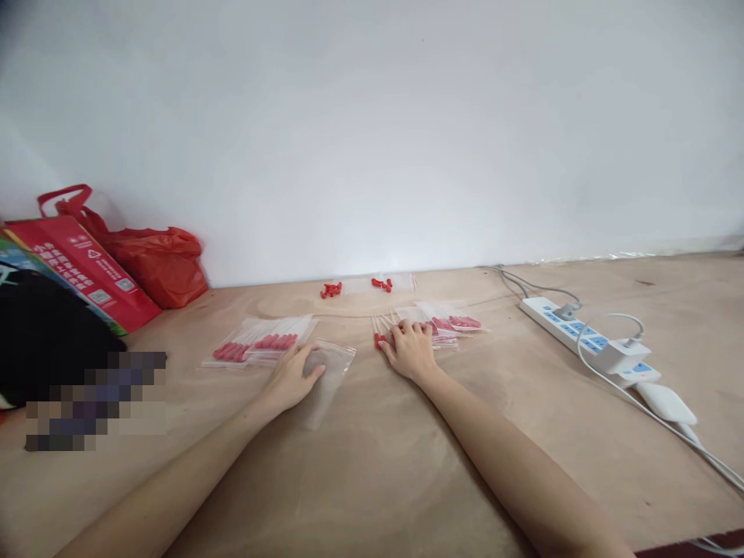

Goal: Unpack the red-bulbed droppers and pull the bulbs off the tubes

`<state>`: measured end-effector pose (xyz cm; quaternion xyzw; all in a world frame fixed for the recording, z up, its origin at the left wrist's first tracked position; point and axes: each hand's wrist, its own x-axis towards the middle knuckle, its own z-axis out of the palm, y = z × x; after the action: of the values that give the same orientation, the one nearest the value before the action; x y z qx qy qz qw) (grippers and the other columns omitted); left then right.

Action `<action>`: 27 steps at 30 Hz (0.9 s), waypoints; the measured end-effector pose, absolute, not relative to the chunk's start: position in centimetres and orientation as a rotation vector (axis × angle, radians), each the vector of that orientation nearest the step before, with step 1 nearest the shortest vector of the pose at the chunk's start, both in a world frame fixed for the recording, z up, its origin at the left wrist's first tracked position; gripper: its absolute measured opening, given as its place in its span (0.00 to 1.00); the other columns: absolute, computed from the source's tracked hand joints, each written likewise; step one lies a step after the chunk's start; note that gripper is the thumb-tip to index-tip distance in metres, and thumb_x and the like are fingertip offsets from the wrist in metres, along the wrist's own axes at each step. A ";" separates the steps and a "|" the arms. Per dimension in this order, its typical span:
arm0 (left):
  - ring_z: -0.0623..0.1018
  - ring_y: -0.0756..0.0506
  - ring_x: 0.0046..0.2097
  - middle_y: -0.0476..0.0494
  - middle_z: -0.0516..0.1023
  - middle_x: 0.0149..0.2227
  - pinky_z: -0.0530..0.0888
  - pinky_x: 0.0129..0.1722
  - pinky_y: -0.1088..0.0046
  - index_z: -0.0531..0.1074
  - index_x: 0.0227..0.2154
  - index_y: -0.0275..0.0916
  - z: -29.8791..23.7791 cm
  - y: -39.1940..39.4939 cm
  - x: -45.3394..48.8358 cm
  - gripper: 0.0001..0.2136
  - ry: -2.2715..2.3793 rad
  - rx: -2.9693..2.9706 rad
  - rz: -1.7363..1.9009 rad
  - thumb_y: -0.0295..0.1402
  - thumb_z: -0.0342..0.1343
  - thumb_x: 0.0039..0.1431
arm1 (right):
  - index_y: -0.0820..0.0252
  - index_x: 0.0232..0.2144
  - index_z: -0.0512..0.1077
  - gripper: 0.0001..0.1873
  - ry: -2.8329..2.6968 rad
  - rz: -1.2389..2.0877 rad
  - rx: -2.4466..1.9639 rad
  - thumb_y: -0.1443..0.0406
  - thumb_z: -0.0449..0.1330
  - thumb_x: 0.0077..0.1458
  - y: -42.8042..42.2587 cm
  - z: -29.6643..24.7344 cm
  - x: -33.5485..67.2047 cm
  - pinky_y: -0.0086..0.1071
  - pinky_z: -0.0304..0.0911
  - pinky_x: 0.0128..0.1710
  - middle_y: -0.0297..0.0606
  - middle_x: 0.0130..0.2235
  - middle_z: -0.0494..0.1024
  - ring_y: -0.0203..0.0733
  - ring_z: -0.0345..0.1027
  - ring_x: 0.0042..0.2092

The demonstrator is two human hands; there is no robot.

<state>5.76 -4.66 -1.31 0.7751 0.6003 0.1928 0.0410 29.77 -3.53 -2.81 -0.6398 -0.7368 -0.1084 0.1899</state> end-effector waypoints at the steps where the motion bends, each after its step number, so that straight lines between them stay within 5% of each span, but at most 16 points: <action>1: 0.71 0.44 0.42 0.41 0.70 0.41 0.67 0.42 0.68 0.66 0.40 0.38 -1.3 -4.5 5.6 0.14 1.825 2.326 0.612 0.33 0.52 0.48 | 0.59 0.36 0.69 0.21 -2.046 -0.290 -1.832 0.52 0.44 0.55 -3.5 -2.7 29.8 0.41 0.45 0.41 0.44 0.42 0.69 0.47 0.62 0.41; 5: 0.71 0.49 0.29 0.49 0.72 0.30 0.67 0.31 0.73 0.68 0.31 0.38 -1.1 -3.7 5.2 0.10 1.712 2.158 0.607 0.32 0.55 0.42 | 0.58 0.39 0.68 0.18 -1.968 -0.253 -1.948 0.55 0.45 0.55 -3.4 -2.5 30.0 0.41 0.44 0.40 0.45 0.40 0.70 0.49 0.63 0.41; 8: 0.72 0.48 0.31 0.50 0.73 0.27 0.67 0.32 0.74 0.69 0.26 0.37 -0.3 -2.4 3.9 0.06 1.651 2.105 0.682 0.31 0.55 0.41 | 0.58 0.41 0.67 0.15 -2.027 -0.230 -1.930 0.61 0.45 0.56 -3.2 -2.6 30.4 0.40 0.44 0.40 0.44 0.40 0.71 0.48 0.63 0.41; 13: 0.73 0.47 0.34 0.47 0.75 0.34 0.68 0.34 0.74 0.70 0.32 0.37 2.3 0.9 -2.6 0.12 1.922 1.967 0.984 0.34 0.55 0.41 | 0.58 0.40 0.67 0.15 -1.972 -0.053 -1.869 0.68 0.44 0.56 -2.5 -2.9 31.1 0.35 0.46 0.39 0.43 0.40 0.71 0.43 0.64 0.42; 22: 0.70 0.43 0.42 0.44 0.72 0.38 0.67 0.42 0.69 0.69 0.34 0.36 1.4 1.7 -10.8 0.13 2.293 1.991 0.760 0.32 0.57 0.42 | 0.54 0.41 0.68 0.16 -1.953 -0.063 -1.838 0.56 0.47 0.55 -2.7 -3.0 30.6 0.39 0.44 0.42 0.41 0.39 0.72 0.44 0.62 0.43; 27: 0.66 0.40 0.48 0.42 0.66 0.43 0.63 0.48 0.64 0.69 0.36 0.36 1.2 1.6 -11.0 0.14 2.373 2.043 0.762 0.34 0.57 0.44 | 0.49 0.39 0.69 0.15 -2.067 -0.093 -1.793 0.60 0.45 0.57 -2.6 -3.3 30.6 0.41 0.42 0.43 0.39 0.43 0.68 0.43 0.61 0.43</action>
<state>-10.96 1.56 1.22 0.6335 0.7356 0.2364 -0.0407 30.65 -2.63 -3.27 -0.6416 -0.7396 -0.0334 0.2003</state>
